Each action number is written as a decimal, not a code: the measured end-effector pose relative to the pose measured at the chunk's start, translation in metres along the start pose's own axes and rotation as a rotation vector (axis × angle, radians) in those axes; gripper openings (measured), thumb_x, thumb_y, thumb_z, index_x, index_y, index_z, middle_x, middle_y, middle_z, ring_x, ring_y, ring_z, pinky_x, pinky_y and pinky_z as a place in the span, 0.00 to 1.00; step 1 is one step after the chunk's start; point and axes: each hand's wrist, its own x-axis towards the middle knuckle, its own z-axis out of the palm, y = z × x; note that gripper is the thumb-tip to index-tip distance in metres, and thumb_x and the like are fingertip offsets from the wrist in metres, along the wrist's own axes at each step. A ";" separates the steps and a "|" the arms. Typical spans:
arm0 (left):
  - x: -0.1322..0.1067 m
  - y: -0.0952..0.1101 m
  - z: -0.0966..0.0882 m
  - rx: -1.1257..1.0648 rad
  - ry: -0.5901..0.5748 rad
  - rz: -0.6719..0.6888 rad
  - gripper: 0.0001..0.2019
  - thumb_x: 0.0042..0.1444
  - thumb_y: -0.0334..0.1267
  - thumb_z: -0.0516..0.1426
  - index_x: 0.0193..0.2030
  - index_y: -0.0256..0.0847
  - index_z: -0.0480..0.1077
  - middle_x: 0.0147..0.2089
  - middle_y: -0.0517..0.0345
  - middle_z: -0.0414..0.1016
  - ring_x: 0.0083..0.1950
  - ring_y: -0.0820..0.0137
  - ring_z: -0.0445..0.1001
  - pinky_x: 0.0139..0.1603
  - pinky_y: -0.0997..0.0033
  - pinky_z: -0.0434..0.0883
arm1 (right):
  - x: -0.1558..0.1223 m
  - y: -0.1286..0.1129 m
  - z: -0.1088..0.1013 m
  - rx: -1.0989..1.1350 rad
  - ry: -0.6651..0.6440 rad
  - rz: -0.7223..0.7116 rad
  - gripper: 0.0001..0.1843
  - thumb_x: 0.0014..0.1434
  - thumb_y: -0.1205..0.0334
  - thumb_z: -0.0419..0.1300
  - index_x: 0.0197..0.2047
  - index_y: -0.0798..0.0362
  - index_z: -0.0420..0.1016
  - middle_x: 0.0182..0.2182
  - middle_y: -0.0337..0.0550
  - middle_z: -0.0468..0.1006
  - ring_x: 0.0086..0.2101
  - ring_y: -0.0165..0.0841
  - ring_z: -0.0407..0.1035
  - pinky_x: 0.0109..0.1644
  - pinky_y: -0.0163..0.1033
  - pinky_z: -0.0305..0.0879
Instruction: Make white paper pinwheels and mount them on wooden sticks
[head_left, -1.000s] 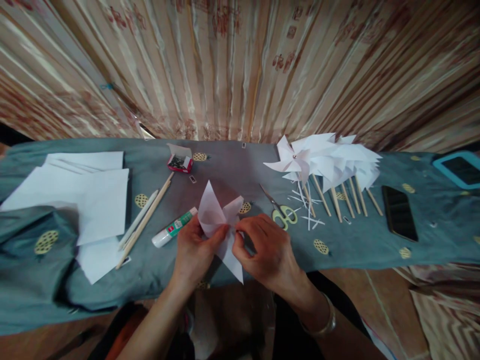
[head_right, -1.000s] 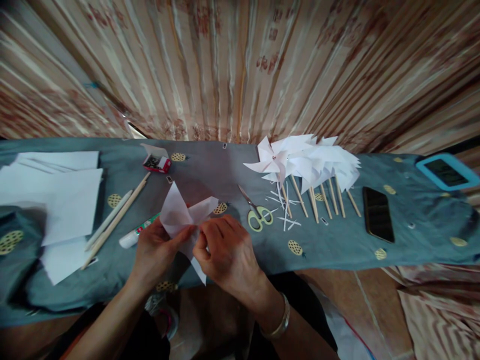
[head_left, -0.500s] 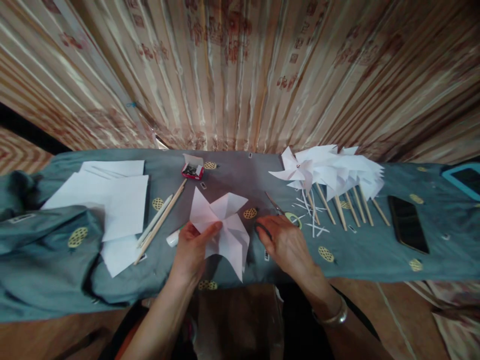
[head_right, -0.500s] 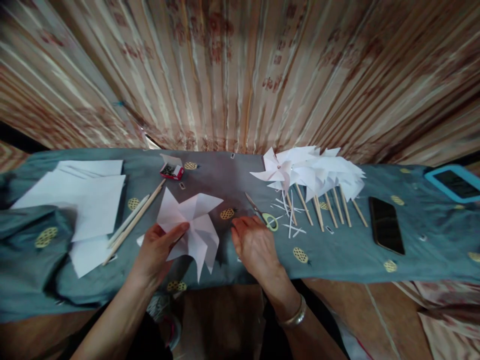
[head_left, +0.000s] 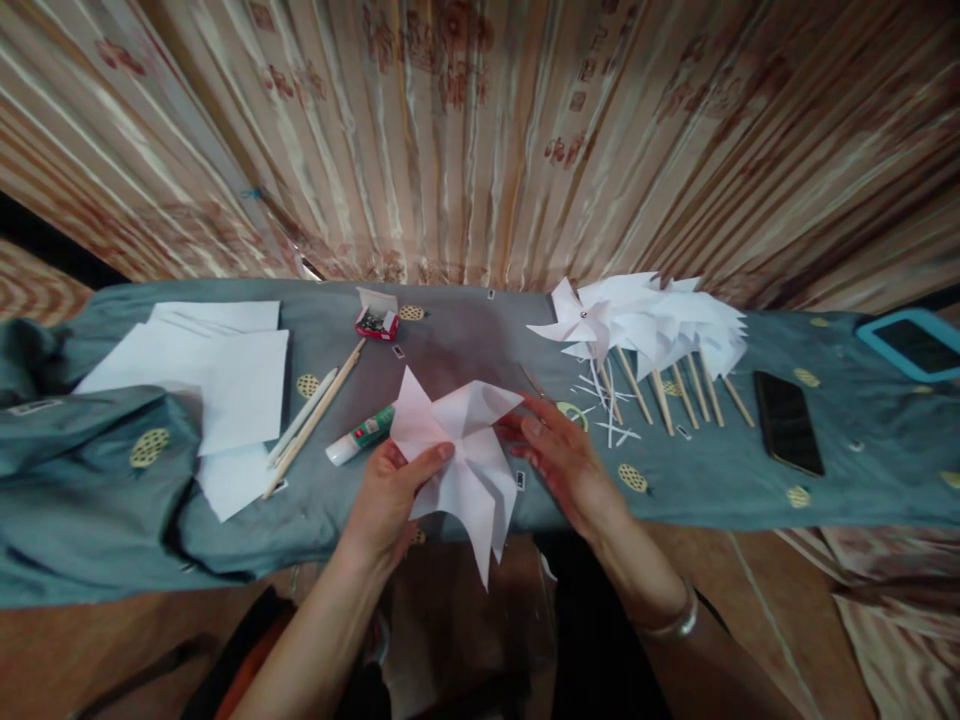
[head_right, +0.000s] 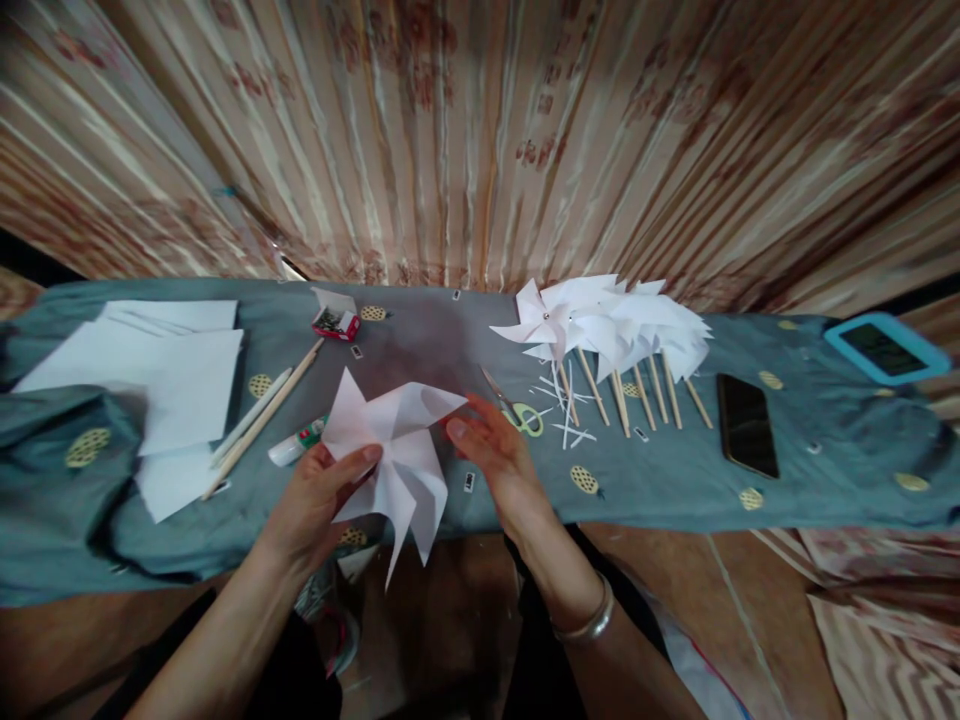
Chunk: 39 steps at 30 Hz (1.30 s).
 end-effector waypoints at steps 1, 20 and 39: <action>-0.002 -0.001 0.001 -0.003 -0.015 -0.009 0.16 0.32 0.37 0.70 0.30 0.36 0.75 0.24 0.58 0.78 0.25 0.67 0.76 0.26 0.71 0.73 | -0.003 -0.001 0.001 0.038 -0.067 0.036 0.29 0.48 0.50 0.69 0.51 0.51 0.72 0.41 0.45 0.81 0.40 0.37 0.75 0.43 0.40 0.70; -0.004 -0.012 0.000 0.195 -0.105 0.116 0.16 0.36 0.38 0.70 0.33 0.36 0.77 0.28 0.54 0.81 0.28 0.67 0.76 0.31 0.70 0.74 | -0.007 -0.001 0.018 0.015 -0.073 0.113 0.21 0.33 0.62 0.73 0.36 0.47 0.79 0.26 0.35 0.81 0.27 0.34 0.73 0.30 0.37 0.70; -0.003 -0.014 -0.001 0.206 -0.088 0.084 0.18 0.35 0.37 0.71 0.35 0.34 0.77 0.31 0.51 0.81 0.30 0.64 0.78 0.33 0.69 0.74 | -0.005 -0.001 0.015 -0.059 -0.131 0.024 0.09 0.41 0.63 0.70 0.29 0.49 0.79 0.26 0.37 0.80 0.27 0.34 0.72 0.31 0.38 0.70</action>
